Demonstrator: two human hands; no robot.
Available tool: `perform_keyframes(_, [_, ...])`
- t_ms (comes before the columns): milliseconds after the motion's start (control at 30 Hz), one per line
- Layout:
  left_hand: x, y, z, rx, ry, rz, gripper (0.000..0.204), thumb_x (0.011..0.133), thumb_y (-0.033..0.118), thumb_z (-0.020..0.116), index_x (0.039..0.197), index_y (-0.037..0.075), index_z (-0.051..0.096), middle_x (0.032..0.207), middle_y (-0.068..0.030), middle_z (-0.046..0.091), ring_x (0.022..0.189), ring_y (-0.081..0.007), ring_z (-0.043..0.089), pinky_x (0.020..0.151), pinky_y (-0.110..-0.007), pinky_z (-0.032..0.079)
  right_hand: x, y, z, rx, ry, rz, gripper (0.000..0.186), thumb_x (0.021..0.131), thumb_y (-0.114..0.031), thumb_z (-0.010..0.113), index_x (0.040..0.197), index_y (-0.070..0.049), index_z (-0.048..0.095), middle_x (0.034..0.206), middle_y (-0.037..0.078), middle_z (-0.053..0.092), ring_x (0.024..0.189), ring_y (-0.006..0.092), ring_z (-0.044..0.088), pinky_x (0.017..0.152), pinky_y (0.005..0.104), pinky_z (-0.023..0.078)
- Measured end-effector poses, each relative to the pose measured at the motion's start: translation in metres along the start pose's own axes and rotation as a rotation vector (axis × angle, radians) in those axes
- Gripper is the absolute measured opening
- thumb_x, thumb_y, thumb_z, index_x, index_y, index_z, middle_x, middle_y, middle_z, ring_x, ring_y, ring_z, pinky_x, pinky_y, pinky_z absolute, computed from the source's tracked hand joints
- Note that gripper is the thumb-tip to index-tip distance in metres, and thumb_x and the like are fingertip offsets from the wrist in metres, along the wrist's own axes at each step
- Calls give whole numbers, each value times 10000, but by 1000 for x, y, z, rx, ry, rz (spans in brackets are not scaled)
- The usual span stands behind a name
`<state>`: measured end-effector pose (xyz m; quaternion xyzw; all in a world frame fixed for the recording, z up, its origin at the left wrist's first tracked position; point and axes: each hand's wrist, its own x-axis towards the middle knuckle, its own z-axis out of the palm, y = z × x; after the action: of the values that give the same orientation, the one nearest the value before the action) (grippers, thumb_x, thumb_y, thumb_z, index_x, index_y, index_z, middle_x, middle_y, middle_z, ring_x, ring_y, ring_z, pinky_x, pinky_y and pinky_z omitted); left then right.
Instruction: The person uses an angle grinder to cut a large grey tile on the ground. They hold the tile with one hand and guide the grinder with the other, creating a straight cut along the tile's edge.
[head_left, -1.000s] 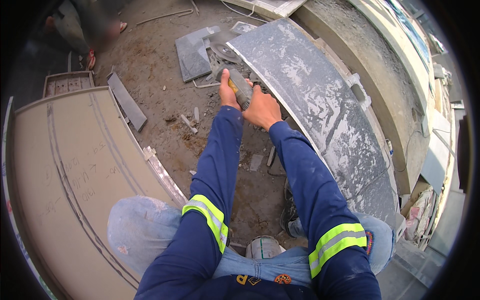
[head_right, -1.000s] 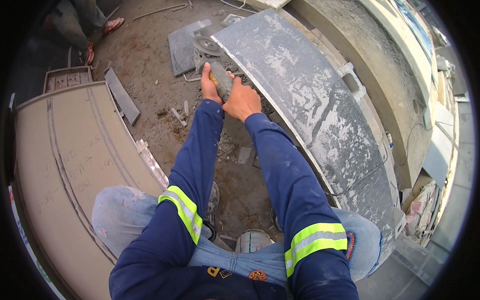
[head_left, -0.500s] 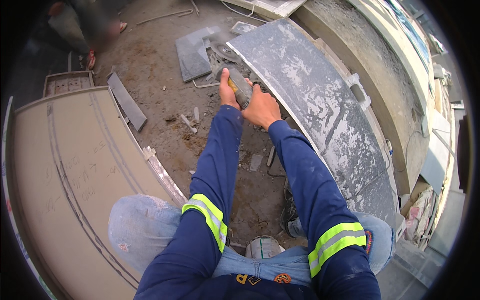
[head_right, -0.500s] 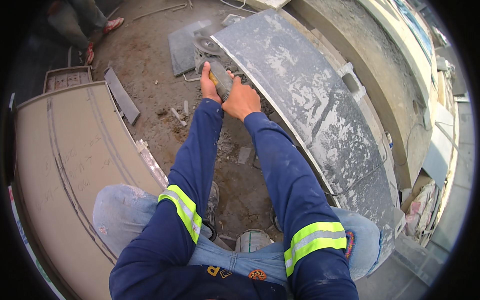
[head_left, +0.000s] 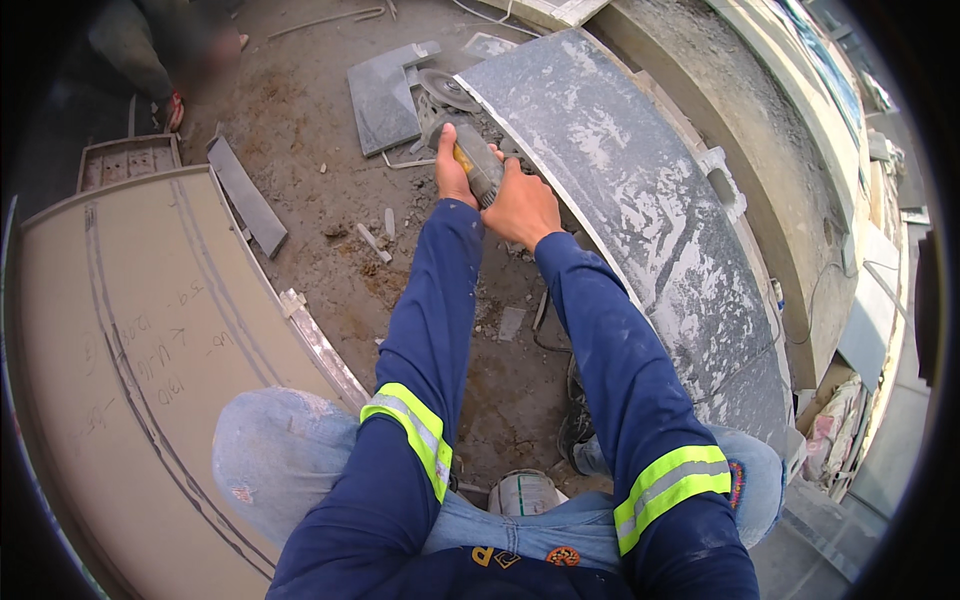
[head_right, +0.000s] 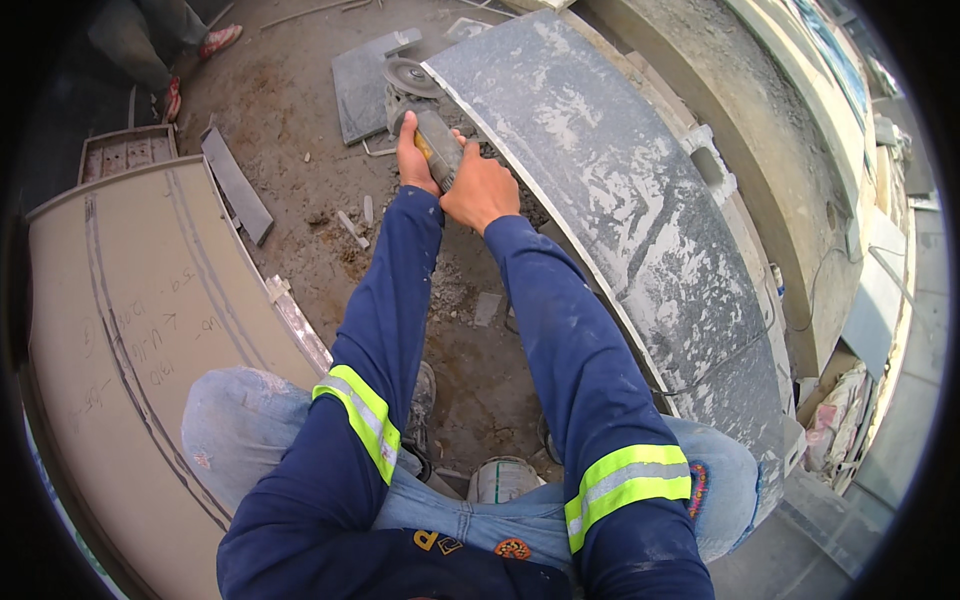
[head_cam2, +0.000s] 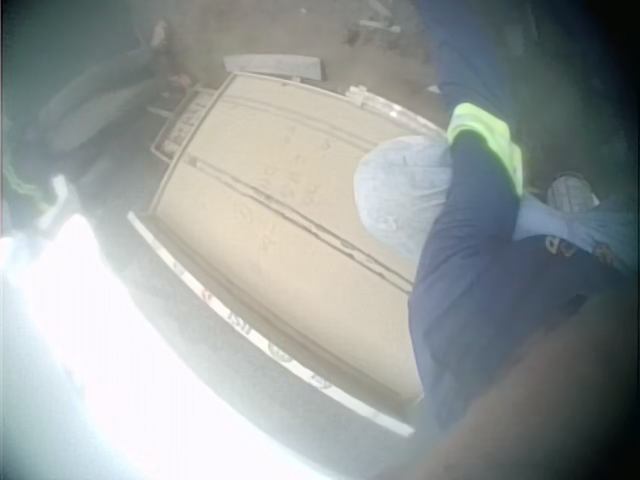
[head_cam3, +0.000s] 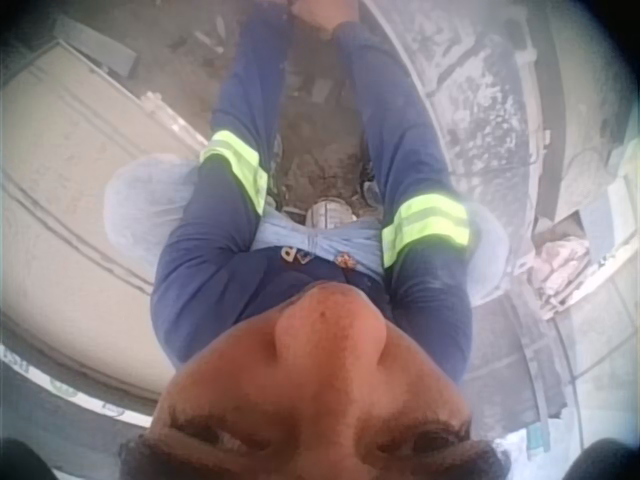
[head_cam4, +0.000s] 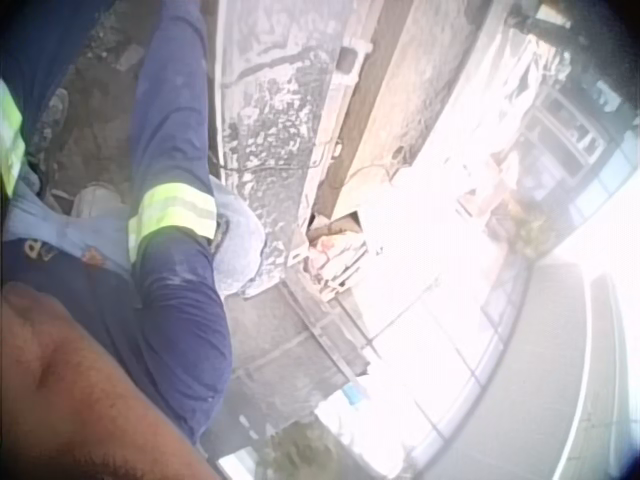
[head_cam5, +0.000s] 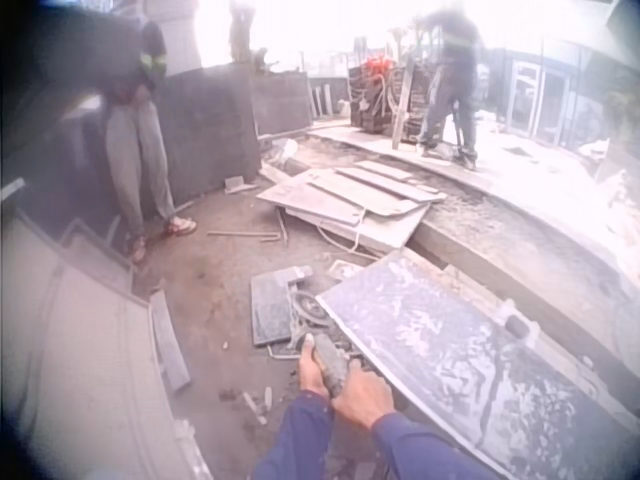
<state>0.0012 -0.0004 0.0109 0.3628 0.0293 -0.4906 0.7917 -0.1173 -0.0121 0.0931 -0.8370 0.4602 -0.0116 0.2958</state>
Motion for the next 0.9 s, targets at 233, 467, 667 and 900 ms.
perform_keyframes(233, [6, 2, 0, -3, 6, -11, 608, 925, 617, 580, 1050, 22, 561, 840, -159, 642, 708, -279, 670, 652, -432, 588, 5, -1, 2, -32, -2, 5, 710, 724, -217, 756, 1335, 24, 486, 1006, 267, 713, 979, 424, 699, 882, 467, 566])
perform_keyframes(467, [7, 1, 0, 0, 3, -12, 607, 933, 606, 573, 1063, 14, 567, 847, -162, 647, 709, -281, 671, 659, -430, 593, 7, -1, 1, -23, -33, 32, 717, 718, -224, 766, 1328, 27, 484, 1015, 268, 711, 984, 420, 701, 888, 458, 569])
perform_keyframes(667, [3, -1, -2, -17, -7, -30, 614, 937, 596, 568, 1090, 1, 565, 857, -168, 652, 739, -284, 677, 683, -431, 596, 0, 0, -2, -31, -40, 26, 739, 723, -251, 771, 1347, 11, 471, 1013, 262, 713, 988, 423, 699, 900, 469, 563])
perform_keyframes(900, [-5, -6, -3, -6, 5, -4, 610, 936, 603, 563, 1068, 7, 568, 850, -169, 652, 724, -290, 677, 677, -433, 593, -9, 4, -2, -32, -19, -3, 740, 726, -258, 762, 1350, 9, 467, 1011, 270, 709, 986, 437, 694, 896, 480, 561])
